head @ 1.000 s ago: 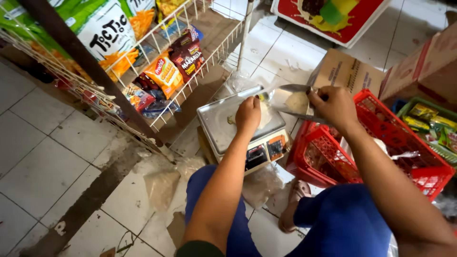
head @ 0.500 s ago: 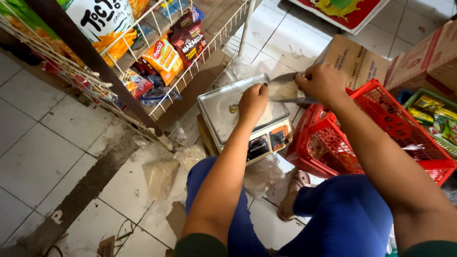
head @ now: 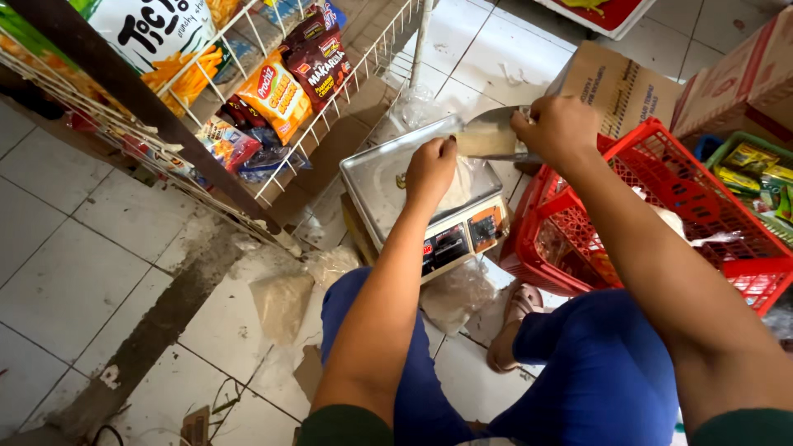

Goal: The person scoops white powder into plastic bags, weighs each bag on a digital scale, and ties the bags closed by hand.

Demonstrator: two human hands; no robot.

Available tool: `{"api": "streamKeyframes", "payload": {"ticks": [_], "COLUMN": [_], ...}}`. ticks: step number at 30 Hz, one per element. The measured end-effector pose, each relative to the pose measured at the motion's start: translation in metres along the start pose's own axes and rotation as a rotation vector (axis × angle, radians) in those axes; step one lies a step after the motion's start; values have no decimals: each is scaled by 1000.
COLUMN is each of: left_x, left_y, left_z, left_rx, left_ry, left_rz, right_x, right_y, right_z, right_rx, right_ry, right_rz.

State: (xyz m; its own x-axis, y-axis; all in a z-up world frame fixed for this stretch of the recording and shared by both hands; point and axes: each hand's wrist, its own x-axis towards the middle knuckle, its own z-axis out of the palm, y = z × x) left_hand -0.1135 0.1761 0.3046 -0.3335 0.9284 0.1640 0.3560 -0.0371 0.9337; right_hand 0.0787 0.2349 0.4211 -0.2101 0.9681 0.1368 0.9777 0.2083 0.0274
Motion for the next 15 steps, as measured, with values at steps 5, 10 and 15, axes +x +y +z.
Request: {"api": "streamKeyframes", "payload": {"ticks": [5,10,15], "left_x": [-3,-6,11], "left_y": [4,4,-12], "left_z": [-3,-7,2], "left_rx": [29,30,-137], "left_ry": [-8,-62,-118], "left_rz": [-14,-79,-65], "right_x": [-2,-5,-10], "right_y": [10,15,23], "right_z": [6,1,5], "right_rx": [73,181,205], "right_ry": [99,-8,188], "right_rz": [-39,80,-89]}}
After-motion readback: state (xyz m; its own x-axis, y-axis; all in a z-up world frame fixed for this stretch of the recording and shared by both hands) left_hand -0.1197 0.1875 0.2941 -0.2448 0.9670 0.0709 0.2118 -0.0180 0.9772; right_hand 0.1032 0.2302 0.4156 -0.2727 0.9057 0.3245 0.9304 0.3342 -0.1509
